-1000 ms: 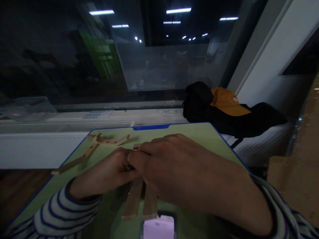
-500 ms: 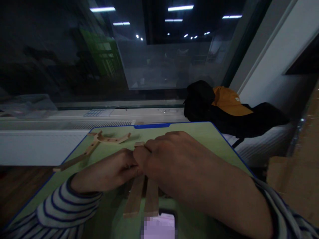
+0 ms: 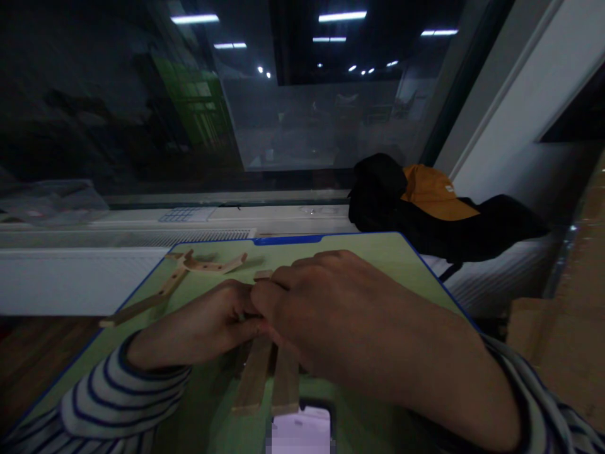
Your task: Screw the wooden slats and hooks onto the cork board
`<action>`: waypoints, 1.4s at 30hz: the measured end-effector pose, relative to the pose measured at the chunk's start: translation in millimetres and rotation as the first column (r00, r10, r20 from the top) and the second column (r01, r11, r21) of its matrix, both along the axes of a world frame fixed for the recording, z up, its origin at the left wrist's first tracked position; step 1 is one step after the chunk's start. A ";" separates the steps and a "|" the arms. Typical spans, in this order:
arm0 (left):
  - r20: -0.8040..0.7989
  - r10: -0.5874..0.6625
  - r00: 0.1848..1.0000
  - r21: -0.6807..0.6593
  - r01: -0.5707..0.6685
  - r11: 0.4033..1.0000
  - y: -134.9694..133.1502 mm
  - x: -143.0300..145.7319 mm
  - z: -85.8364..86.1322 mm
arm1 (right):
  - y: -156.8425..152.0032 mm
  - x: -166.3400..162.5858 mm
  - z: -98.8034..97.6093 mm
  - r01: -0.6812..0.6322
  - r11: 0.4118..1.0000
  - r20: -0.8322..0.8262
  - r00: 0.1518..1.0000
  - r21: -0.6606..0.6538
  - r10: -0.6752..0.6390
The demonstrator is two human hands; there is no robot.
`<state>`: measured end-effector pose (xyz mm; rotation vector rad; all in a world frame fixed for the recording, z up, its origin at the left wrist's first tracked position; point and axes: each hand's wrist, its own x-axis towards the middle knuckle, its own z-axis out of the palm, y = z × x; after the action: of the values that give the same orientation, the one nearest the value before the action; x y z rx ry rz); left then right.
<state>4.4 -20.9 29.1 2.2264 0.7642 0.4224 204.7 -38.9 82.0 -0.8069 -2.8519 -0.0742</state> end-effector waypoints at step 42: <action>-0.003 0.030 1.000 0.067 -0.029 0.997 0.1 1.4 1.0 | 0.4 0.7 -0.7 -0.036 0.997 -0.028 0.999 -0.064 0.034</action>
<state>5.8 -20.7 30.1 2.2813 0.7968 0.4640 205.4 -38.5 81.2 -0.7635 -2.8555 0.0337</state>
